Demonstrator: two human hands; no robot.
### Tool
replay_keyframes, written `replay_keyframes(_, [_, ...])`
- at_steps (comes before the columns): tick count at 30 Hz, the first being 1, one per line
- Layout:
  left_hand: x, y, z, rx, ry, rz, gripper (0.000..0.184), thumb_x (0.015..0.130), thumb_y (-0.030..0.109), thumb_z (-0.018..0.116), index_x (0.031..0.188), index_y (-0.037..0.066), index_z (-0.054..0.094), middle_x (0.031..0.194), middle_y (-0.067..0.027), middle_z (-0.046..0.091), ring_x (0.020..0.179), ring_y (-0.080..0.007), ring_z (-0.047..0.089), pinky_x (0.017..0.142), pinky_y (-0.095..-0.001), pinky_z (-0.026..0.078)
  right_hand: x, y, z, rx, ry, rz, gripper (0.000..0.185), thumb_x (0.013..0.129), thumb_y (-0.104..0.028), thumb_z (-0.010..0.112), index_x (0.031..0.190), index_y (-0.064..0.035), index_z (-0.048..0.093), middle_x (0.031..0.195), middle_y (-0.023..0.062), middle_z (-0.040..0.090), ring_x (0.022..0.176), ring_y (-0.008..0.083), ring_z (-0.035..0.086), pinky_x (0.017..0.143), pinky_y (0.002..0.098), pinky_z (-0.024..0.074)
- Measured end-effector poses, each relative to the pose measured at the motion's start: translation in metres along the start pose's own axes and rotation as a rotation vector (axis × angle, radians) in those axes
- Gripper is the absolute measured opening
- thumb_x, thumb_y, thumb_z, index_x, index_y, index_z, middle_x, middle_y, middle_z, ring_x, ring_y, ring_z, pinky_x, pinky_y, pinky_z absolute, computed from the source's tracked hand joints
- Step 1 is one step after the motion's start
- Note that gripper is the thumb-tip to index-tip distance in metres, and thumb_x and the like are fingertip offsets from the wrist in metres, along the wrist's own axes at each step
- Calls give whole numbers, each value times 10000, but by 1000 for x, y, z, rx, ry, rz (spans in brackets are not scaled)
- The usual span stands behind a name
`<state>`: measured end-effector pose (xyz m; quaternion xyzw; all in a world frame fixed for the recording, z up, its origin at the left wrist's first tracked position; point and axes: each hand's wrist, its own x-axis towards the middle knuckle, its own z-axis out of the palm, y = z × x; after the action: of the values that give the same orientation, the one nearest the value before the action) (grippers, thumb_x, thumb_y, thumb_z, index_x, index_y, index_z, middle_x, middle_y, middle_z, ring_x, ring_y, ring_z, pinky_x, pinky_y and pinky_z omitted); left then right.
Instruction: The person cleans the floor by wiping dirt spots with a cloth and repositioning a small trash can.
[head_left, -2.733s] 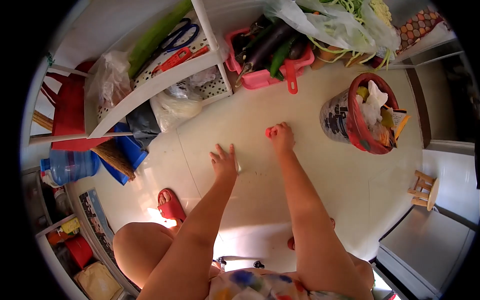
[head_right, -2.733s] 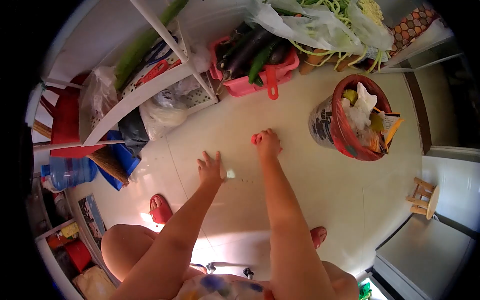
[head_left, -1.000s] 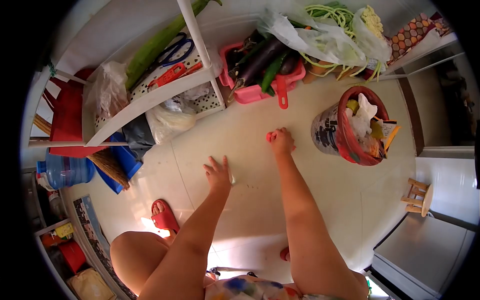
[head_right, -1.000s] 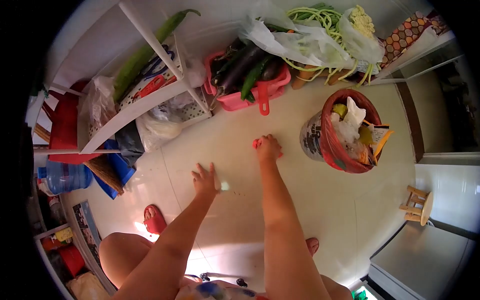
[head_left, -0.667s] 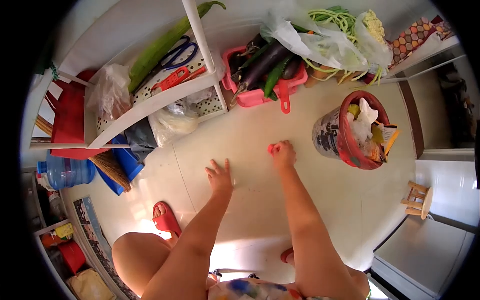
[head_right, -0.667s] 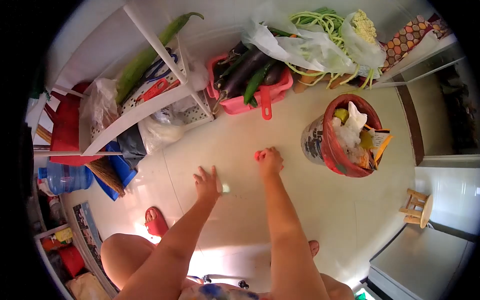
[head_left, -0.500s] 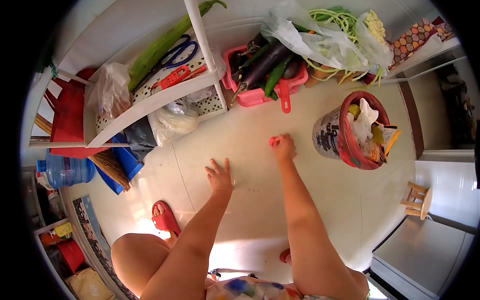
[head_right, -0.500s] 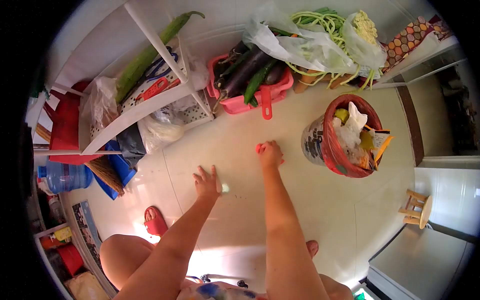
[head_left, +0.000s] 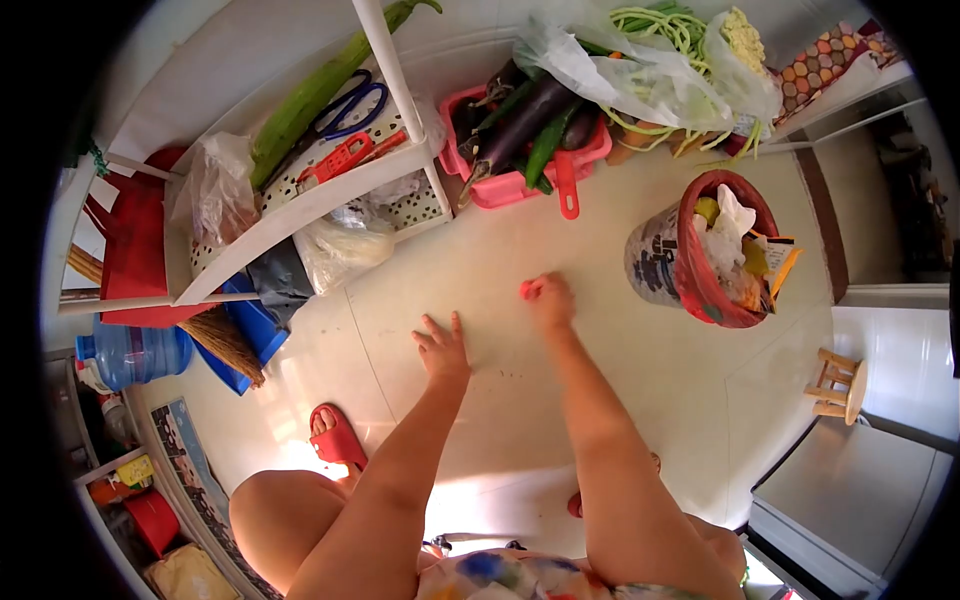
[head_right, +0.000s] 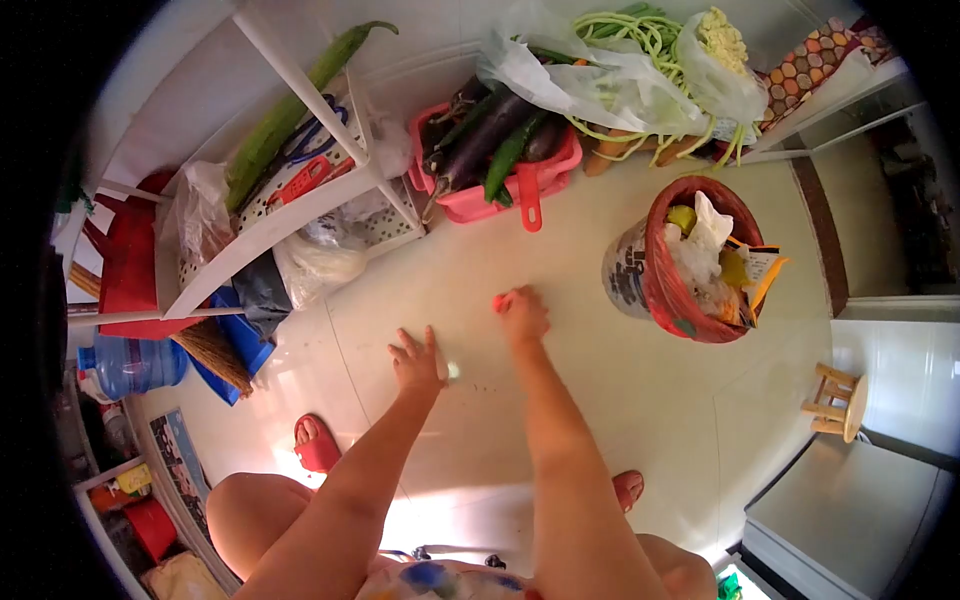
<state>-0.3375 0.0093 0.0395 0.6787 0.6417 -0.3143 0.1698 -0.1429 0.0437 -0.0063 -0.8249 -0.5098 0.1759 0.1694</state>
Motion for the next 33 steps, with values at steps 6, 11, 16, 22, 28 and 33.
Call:
replay_keyframes(6, [-5,-1,-9,32,-4,14,1095,654,380,778,1470,235,63,1456,-313,85,1238,-537,294,948,-422,426,-55,-6,-17,70,-419,-116,150,764,-180,630,905,-135,605,990,38,553,986,247,548,800,421,478])
replay_keyframes(11, [7,0,15,54,58,8,1246,567,485,816,1465,245,-14,1456,-324,34,1247,-554,267,956,-444,411,-58,16,-25,-206,-315,-99,636,787,-266,609,1345,-159,322,1132,128,505,1002,295,553,836,399,491])
replay_keyframes(16, [5,0,8,23,27,7,1262,551,472,830,1465,245,-10,1456,-325,32,1247,-558,263,953,-451,410,-42,-1,-42,-164,-480,95,815,780,-319,627,1441,-179,172,1176,144,490,1052,299,536,879,424,477])
replay_keyframes(22, [3,1,2,-3,2,-1,1266,547,454,837,1466,248,-9,1458,-326,31,1252,-561,254,955,-449,409,-53,12,-37,-156,-457,24,857,752,-301,633,1447,-203,142,1184,155,492,1008,309,569,815,402,505])
replay_keyframes(28, [2,1,-1,19,-27,-3,1267,555,476,826,1466,246,-24,1459,-327,31,1256,-558,254,953,-444,412,-40,3,-47,-100,-539,111,871,764,-320,635,1456,-206,119,1127,164,525,984,317,577,837,413,494])
replay_keyframes(33, [2,1,-3,31,-35,0,1267,564,500,814,1465,245,-41,1460,-326,34,1261,-554,253,945,-438,419,-53,6,-45,-119,-481,87,881,737,-280,635,1452,-211,125,1123,167,552,985,320,586,809,402,505])
